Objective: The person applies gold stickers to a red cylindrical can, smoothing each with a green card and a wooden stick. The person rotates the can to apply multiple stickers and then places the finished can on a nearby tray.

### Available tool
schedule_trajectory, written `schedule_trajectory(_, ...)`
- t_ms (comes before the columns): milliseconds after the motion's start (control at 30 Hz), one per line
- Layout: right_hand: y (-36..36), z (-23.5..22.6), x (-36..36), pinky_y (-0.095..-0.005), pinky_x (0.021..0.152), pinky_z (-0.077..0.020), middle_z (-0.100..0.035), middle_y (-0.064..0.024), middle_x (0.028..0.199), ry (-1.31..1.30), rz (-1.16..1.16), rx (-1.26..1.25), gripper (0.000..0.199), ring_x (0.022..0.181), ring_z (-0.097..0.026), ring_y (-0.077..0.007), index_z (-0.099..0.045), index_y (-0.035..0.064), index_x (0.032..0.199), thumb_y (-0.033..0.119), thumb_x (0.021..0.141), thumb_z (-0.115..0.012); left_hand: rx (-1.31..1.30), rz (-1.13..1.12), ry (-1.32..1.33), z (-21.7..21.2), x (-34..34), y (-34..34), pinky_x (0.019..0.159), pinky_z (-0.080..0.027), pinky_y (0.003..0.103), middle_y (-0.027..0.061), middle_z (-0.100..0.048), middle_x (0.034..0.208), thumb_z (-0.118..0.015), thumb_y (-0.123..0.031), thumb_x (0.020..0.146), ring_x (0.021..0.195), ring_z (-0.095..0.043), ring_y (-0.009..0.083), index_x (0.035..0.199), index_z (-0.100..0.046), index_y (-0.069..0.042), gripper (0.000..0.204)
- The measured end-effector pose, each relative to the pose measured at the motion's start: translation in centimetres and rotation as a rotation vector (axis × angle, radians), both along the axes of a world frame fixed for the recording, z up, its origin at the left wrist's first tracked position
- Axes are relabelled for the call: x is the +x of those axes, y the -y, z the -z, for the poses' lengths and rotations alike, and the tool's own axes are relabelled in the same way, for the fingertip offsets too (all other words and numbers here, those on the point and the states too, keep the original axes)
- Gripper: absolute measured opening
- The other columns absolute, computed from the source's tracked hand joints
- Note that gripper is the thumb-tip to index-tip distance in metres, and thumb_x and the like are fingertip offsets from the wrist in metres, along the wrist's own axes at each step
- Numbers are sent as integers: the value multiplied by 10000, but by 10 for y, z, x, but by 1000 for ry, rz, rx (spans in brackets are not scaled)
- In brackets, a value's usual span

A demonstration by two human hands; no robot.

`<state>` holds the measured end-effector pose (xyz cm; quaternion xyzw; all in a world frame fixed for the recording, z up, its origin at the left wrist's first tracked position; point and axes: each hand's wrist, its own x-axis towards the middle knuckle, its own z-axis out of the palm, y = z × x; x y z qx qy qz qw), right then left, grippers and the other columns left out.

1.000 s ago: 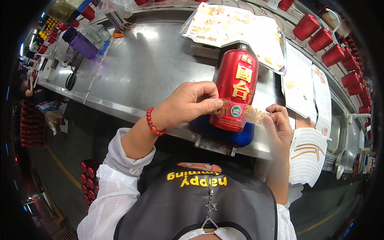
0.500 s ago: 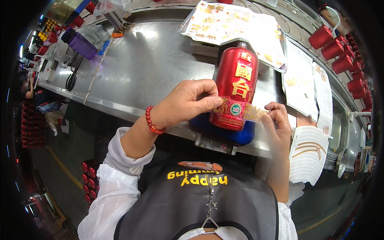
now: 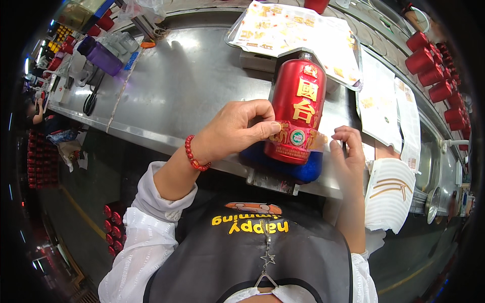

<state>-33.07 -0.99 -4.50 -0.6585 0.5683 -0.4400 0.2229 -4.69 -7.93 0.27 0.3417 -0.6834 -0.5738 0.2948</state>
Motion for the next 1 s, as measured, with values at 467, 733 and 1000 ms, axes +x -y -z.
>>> schedule_trajectory(467,-21,-13,28,-413,981,-465,-524,-167,1292,-321,-216,-246,581,1161,-544,-328,-632,94,1365,42,805,-780,-312,-305,1,26,2,-2,970,-441,370,126,-631,1118,-695,-409,947,1057,-580,225,1167,-591,-28,452)
schedule_trajectory(733,-21,-16,33,-421,985,-476,-516,-165,1308,-308,-234,-230,652,1187,-533,-336,-629,101,1370,5,747,-795,-413,-242,46,48,-17,-14,1170,-275,475,233,-385,1487,-697,-604,873,1376,-371,372,1512,-307,-18,951)
schedule_trajectory(1000,-26,-7,28,-465,1016,-428,-501,-193,1342,-322,-267,-240,644,1204,-506,-367,-573,81,1385,63,776,-783,-243,-159,-100,52,-10,-10,1192,-261,470,224,-351,1521,-681,-628,877,1445,-315,366,1539,-276,-31,979)
